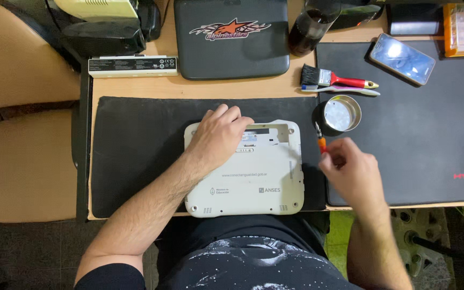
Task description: The person uses a screwdriver to remove screws from the bottom of a white laptop. They then flip the laptop over and use a prying tool to carefully separate the screen bezel from the display panel, eventually removing the bezel entirely.
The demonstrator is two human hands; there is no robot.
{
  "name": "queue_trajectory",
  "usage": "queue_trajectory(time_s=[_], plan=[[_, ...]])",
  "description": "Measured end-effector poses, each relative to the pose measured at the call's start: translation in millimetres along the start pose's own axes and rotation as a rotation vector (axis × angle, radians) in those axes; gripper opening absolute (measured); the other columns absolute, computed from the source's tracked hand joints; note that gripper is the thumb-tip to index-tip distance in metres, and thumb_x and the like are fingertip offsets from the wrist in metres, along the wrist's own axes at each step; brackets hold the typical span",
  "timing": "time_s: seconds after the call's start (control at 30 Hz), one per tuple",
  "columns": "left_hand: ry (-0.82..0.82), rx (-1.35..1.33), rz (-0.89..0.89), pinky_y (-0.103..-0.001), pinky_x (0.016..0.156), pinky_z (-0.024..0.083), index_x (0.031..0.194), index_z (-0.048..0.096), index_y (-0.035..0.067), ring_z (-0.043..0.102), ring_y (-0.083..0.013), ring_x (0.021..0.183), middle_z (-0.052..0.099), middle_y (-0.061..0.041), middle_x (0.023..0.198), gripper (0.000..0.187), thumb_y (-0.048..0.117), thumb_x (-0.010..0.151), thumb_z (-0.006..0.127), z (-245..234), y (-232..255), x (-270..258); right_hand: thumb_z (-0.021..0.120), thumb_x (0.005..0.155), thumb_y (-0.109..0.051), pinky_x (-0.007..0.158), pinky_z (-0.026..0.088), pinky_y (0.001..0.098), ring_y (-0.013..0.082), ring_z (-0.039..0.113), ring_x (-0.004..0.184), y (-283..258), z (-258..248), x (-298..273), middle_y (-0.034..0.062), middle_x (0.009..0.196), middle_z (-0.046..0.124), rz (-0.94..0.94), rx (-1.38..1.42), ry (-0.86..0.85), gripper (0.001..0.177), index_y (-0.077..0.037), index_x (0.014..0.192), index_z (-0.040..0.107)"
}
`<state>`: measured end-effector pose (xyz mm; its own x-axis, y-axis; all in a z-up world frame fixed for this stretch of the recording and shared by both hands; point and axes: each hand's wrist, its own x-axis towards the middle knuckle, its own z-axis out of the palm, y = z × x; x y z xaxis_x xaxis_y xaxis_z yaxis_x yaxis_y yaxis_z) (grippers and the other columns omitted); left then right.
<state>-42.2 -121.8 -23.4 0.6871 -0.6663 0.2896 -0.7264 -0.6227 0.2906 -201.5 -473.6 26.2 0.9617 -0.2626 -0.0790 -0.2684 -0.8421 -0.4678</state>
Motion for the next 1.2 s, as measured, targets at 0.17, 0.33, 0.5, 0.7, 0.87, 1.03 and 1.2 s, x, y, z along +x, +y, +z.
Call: queue_trajectory(time_s=[0.17,0.33,0.5,0.7,0.87,1.03,1.2], plan=[[-0.040,-0.032,-0.026,-0.050,0.087,0.059,0.124,0.083,0.019,0.065,-0.0272,0.103,0.060,-0.001,0.104,0.016,0.029,0.120,0.071,0,7,6,0.093,0.105,-0.023,0.085,0.060,0.0417,0.0291,0.078,0.080,-35,-28,33,0.0089,0.089,0.082,-0.304,0.290,0.037,0.019,-0.018,0.124,0.090],[-0.134,-0.043,-0.083,-0.050,0.091,0.058,0.123,0.081,0.022,0.065,-0.0253,0.104,0.058,0.001,0.104,0.023,0.039,0.123,0.066,-11,15,13,0.090,0.114,-0.035,0.087,0.055,0.0340,0.0164,0.066,0.085,-40,16,92,0.0046,0.093,0.075,-0.468,0.581,0.016,0.021,-0.017,0.124,0.090],[-0.099,-0.105,-0.076,-0.049,0.095,0.054,0.111,0.077,0.022,0.070,-0.0250,0.106,0.062,0.003,0.102,0.027,0.034,0.127,0.059,-1,5,13,0.029,0.135,-0.044,0.051,0.035,0.0268,0.0184,0.053,0.049,-72,22,103,0.0071,0.066,0.057,-0.316,1.169,0.096,0.038,-0.019,0.114,0.047],[-0.021,-0.317,-0.114,-0.046,0.101,0.056,0.114,0.074,0.027,0.075,-0.0232,0.111,0.067,0.006,0.106,0.027,0.042,0.130,0.060,-31,1,13,0.038,0.133,-0.039,0.046,0.025,0.0209,0.0074,0.026,0.048,-47,22,107,-0.0067,0.072,0.026,-0.073,1.527,0.051,0.026,-0.030,0.111,0.046],[0.249,-0.667,-0.198,-0.048,0.090,0.064,0.126,0.077,0.018,0.080,-0.0362,0.098,0.072,-0.009,0.099,0.017,0.025,0.130,0.063,-59,24,22,0.051,0.125,-0.037,0.054,0.033,0.0235,0.0101,0.036,0.059,-59,46,98,-0.0030,0.083,0.035,-0.118,1.465,-0.086,0.015,-0.026,0.115,0.050],[0.470,-0.882,-0.299,-0.043,0.086,0.060,0.134,0.074,0.012,0.058,-0.0121,0.106,0.064,-0.004,0.096,0.021,0.017,0.133,0.053,-51,47,29,0.069,0.115,-0.034,0.064,0.043,0.0268,0.0137,0.048,0.073,-70,68,86,0.0017,0.096,0.047,-0.166,1.365,-0.257,0.020,-0.020,0.120,0.054],[0.720,-1.173,-0.348,-0.036,0.086,0.050,0.133,0.071,0.012,0.059,-0.0134,0.093,0.060,-0.003,0.097,0.047,0.039,0.137,0.033,-10,62,28,0.092,0.102,-0.029,0.078,0.056,0.0313,0.0186,0.065,0.092,-64,87,70,0.0083,0.114,0.063,-0.217,1.223,-0.484,0.043,-0.012,0.126,0.060]])
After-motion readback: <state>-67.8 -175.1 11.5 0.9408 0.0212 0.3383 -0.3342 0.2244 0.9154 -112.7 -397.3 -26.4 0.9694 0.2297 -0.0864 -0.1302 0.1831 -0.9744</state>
